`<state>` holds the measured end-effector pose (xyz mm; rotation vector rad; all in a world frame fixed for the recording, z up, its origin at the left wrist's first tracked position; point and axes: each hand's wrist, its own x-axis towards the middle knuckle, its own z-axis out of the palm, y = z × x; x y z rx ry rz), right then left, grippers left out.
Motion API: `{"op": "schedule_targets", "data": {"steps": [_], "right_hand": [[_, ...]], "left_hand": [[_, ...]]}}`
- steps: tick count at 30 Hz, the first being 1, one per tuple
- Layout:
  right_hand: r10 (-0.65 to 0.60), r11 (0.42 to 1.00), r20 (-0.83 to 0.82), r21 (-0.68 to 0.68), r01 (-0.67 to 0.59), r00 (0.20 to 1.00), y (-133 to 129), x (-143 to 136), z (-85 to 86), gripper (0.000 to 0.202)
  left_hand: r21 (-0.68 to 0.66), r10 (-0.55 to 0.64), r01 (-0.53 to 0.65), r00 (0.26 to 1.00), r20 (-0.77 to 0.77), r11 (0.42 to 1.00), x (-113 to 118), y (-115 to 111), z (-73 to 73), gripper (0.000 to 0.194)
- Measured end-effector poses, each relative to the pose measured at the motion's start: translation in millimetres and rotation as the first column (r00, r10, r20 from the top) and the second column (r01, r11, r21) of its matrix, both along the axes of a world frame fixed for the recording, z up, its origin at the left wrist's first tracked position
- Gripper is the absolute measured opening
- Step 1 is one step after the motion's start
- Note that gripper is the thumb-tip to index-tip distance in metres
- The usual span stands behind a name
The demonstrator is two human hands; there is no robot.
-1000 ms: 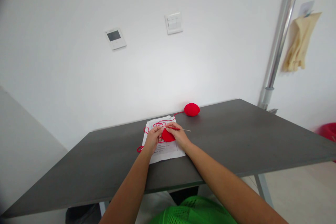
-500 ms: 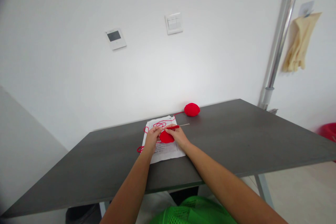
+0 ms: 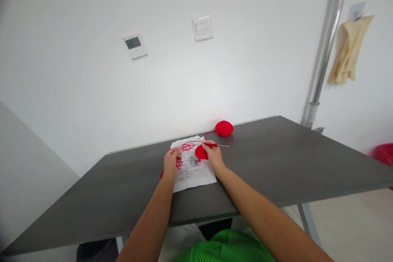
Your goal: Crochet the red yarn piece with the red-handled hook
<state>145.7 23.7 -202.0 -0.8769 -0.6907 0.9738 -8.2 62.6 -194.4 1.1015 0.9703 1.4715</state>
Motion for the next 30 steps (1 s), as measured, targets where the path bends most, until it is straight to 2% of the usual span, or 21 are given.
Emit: {"op": "schedule_targets", "data": {"steps": [6, 9, 12, 15, 18, 21, 24, 30], "right_hand": [[0.045, 0.999, 0.194, 0.019, -0.049, 0.98, -1.3, -0.6, -0.7, 0.019], [0.048, 0.998, 0.282, 0.028, -0.058, 0.958, -4.1, -3.0, 0.8, 0.015], [0.073, 0.995, 0.341, 0.037, -0.091, 0.937, -6.8, -5.6, 2.5, 0.013], [0.118, 0.987, 0.367, 0.057, -0.149, 0.922, -9.0, -8.4, 3.8, 0.011], [0.186, 0.968, 0.379, 0.087, -0.234, 0.907, -11.6, -11.0, 5.1, 0.01], [0.234, 0.947, 0.391, 0.115, -0.299, 0.89, -14.0, -12.8, 6.6, 0.009], [0.254, 0.936, 0.394, 0.128, -0.327, 0.883, -15.3, -13.7, 7.4, 0.008], [0.278, 0.936, 0.357, 0.108, -0.334, 0.892, -15.1, -14.6, 7.0, 0.011]], "left_hand": [[-0.043, 0.262, -0.26, 0.964, 0.048, 0.965, -7.5, 10.4, -5.7, 0.014], [-0.018, 0.286, -0.286, 0.958, 0.033, 0.958, -6.9, 12.4, -6.7, 0.013], [0.024, 0.194, -0.195, 0.981, 0.024, 0.981, -2.2, 9.4, -5.6, 0.017], [0.037, 0.016, -0.019, 0.996, 0.087, 0.999, 4.4, 1.7, -1.5, 0.027], [0.013, -0.184, 0.185, 0.968, 0.169, 0.983, 9.3, -8.0, 4.6, 0.037], [-0.056, -0.299, 0.313, 0.937, 0.181, 0.948, 12.1, -15.5, 9.1, 0.043], [-0.105, -0.327, 0.347, 0.929, 0.172, 0.932, 14.0, -18.0, 9.7, 0.048], [-0.127, -0.272, 0.3, 0.941, 0.199, 0.945, 12.3, -13.6, 8.4, 0.044]]}}
